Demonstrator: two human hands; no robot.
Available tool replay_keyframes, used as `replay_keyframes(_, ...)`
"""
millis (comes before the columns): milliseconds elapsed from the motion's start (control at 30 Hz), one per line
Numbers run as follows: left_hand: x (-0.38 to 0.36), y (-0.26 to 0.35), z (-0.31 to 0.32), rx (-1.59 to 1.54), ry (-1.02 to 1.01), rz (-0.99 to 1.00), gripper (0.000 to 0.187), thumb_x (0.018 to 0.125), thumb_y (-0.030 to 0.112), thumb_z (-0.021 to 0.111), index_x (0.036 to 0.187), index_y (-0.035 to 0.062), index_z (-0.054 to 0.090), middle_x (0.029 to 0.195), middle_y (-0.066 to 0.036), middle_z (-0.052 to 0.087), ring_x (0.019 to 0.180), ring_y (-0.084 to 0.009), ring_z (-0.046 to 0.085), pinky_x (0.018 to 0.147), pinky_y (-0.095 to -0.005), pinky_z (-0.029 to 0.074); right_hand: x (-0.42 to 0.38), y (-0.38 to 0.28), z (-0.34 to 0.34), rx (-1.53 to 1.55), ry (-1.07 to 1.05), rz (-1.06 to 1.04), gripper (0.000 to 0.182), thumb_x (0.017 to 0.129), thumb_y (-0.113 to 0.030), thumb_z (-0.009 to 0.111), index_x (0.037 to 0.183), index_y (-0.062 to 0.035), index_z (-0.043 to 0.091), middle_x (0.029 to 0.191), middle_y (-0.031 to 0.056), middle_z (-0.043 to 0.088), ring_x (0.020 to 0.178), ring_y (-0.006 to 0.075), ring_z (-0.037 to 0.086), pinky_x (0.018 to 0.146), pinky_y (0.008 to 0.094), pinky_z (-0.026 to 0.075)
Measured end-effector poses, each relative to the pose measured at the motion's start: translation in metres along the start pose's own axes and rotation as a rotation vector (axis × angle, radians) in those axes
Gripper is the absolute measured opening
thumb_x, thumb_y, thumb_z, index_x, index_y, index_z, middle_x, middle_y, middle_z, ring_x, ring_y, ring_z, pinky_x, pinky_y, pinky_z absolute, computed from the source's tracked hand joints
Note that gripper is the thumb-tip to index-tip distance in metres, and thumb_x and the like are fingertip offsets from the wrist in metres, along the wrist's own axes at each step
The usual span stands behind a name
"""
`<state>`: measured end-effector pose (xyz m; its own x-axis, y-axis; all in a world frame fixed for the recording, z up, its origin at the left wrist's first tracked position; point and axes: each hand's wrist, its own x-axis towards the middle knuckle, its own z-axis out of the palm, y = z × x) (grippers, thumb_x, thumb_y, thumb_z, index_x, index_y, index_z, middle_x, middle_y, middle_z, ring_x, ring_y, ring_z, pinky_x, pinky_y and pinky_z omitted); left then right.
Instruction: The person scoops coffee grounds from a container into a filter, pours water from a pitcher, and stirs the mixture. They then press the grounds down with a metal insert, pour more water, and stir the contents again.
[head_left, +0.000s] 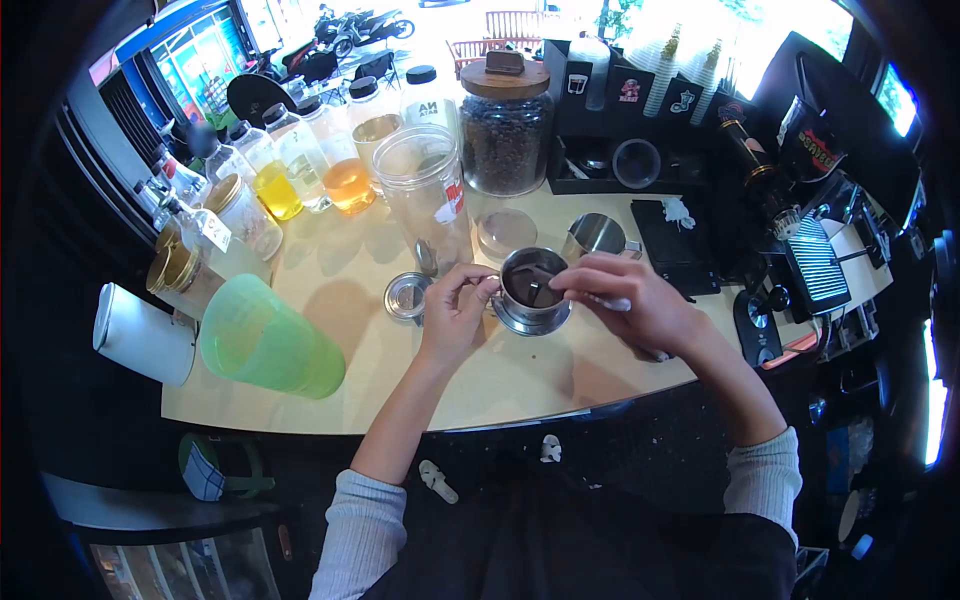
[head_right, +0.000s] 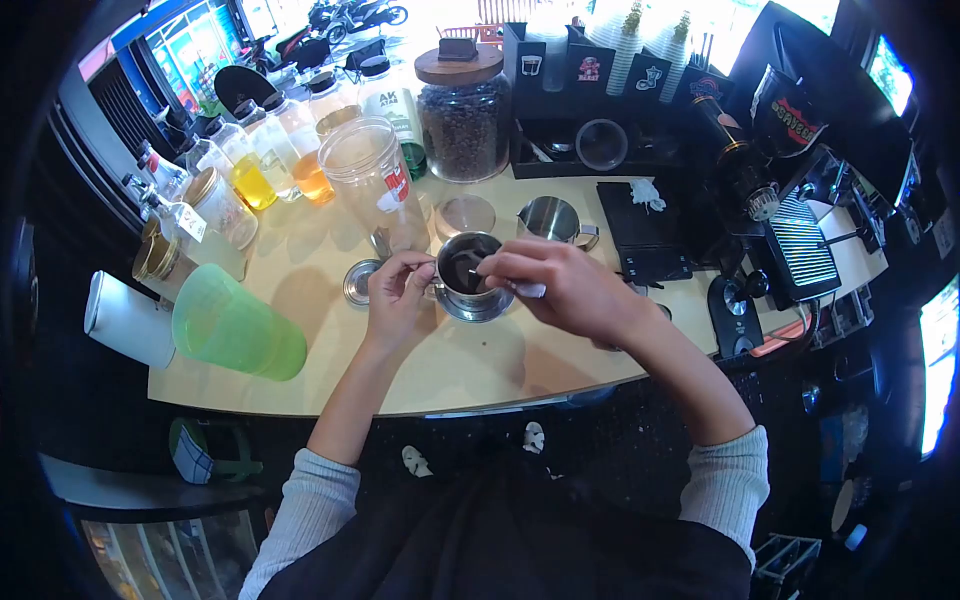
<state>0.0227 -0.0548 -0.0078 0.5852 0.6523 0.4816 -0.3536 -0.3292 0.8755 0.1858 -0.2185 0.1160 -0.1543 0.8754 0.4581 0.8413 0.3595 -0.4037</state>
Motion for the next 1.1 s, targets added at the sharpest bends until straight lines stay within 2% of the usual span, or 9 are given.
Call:
replay_keyframes(67, 0.001, 0.000, -0.001, 0.004, 0.002, 0.002, 0.013, 0.087, 0.009, 0.066, 0.094, -0.0016, 0.066, 0.084, -0.006, 0.067, 0.078, -0.0100, 0.060, 0.072, -0.0245, 0.047, -0.001, -0.003, 0.003, 0.009, -0.030, -0.052, 0.019, 0.081, -0.001, 0.064, 0.099, -0.0030, 0.061, 0.090, 0.0096, 0.062, 0.083, 0.0296, 0.062, 0.070, 0.0381, 0.052)
replay_keyframes(167, 0.001, 0.002, -0.001, 0.006, 0.004, 0.016, 0.012, 0.087, 0.009, 0.066, 0.093, -0.0015, 0.066, 0.084, -0.005, 0.067, 0.077, -0.0099, 0.060, 0.071, -0.0243, 0.047, 0.001, -0.002, -0.007, -0.044, -0.013, 0.010, 0.019, 0.081, -0.002, 0.064, 0.099, -0.0032, 0.062, 0.089, 0.0094, 0.062, 0.084, 0.0293, 0.062, 0.070, 0.0383, 0.051)
replay_keyframes(400, 0.001, 0.000, -0.002, 0.013, -0.006, 0.013, 0.013, 0.087, 0.011, 0.066, 0.094, -0.0009, 0.065, 0.083, -0.005, 0.066, 0.077, -0.0095, 0.059, 0.071, -0.0239, 0.046, 0.001, -0.007, -0.005, 0.052, -0.062, -0.007, 0.016, 0.081, -0.001, 0.063, 0.097, -0.0032, 0.062, 0.091, 0.0094, 0.062, 0.084, 0.0290, 0.062, 0.070, 0.0386, 0.051)
replay_keyframes(500, 0.000, 0.001, 0.000, -0.002, -0.005, 0.010, 0.014, 0.087, 0.011, 0.066, 0.094, -0.0010, 0.065, 0.083, -0.005, 0.066, 0.077, -0.0093, 0.059, 0.071, -0.0238, 0.046, 0.001, -0.002, -0.005, -0.052, -0.002, 0.029, 0.014, 0.082, -0.001, 0.062, 0.096, -0.0029, 0.060, 0.091, 0.0096, 0.062, 0.084, 0.0296, 0.061, 0.072, 0.0393, 0.050)
replay_keyframes(600, 0.001, -0.001, -0.001, 0.005, 0.002, 0.009, 0.014, 0.087, 0.011, 0.066, 0.094, -0.0013, 0.065, 0.083, -0.005, 0.066, 0.077, -0.0092, 0.059, 0.071, -0.0237, 0.046, 0.000, -0.004, 0.001, 0.066, -0.057, -0.014, 0.016, 0.081, -0.002, 0.063, 0.097, -0.0027, 0.060, 0.089, 0.0100, 0.060, 0.084, 0.0307, 0.061, 0.074, 0.0399, 0.050)
replay_keyframes(833, 0.000, 0.000, -0.001, -0.010, -0.006, -0.005, 0.013, 0.087, 0.010, 0.065, 0.095, -0.0017, 0.065, 0.084, -0.005, 0.066, 0.078, -0.0097, 0.060, 0.071, -0.0236, 0.047, 0.002, 0.001, 0.000, 0.000, -0.030, 0.000, 0.016, 0.080, -0.002, 0.063, 0.096, -0.0027, 0.059, 0.090, 0.0100, 0.060, 0.085, 0.0312, 0.061, 0.073, 0.0397, 0.050)
replay_keyframes(900, 0.001, 0.001, -0.001, 0.012, -0.004, 0.006, 0.013, 0.088, 0.009, 0.065, 0.094, -0.0019, 0.065, 0.084, -0.005, 0.066, 0.078, -0.0097, 0.060, 0.071, -0.0237, 0.047, -0.001, -0.003, 0.004, 0.011, -0.042, -0.071, 0.017, 0.080, -0.003, 0.064, 0.097, -0.0034, 0.059, 0.090, 0.0095, 0.061, 0.086, 0.0306, 0.061, 0.073, 0.0394, 0.050)
replay_keyframes(1033, 0.000, 0.004, 0.000, 0.001, -0.003, 0.014, 0.013, 0.088, 0.009, 0.064, 0.094, -0.0026, 0.065, 0.084, -0.005, 0.066, 0.078, -0.0097, 0.060, 0.071, -0.0238, 0.047, -0.004, 0.002, -0.001, -0.068, -0.020, 0.016, 0.018, 0.081, -0.005, 0.064, 0.098, -0.0032, 0.058, 0.089, 0.0087, 0.060, 0.087, 0.0294, 0.061, 0.076, 0.0397, 0.050)
replay_keyframes(1100, 0.000, 0.002, -0.001, 0.011, -0.007, 0.023, 0.013, 0.088, 0.009, 0.064, 0.094, -0.0024, 0.065, 0.084, -0.005, 0.066, 0.078, -0.0097, 0.060, 0.072, -0.0238, 0.047, -0.007, 0.001, 0.002, -0.018, -0.024, -0.012, 0.018, 0.081, -0.004, 0.064, 0.098, -0.0033, 0.058, 0.089, 0.0086, 0.060, 0.086, 0.0292, 0.060, 0.075, 0.0394, 0.050)
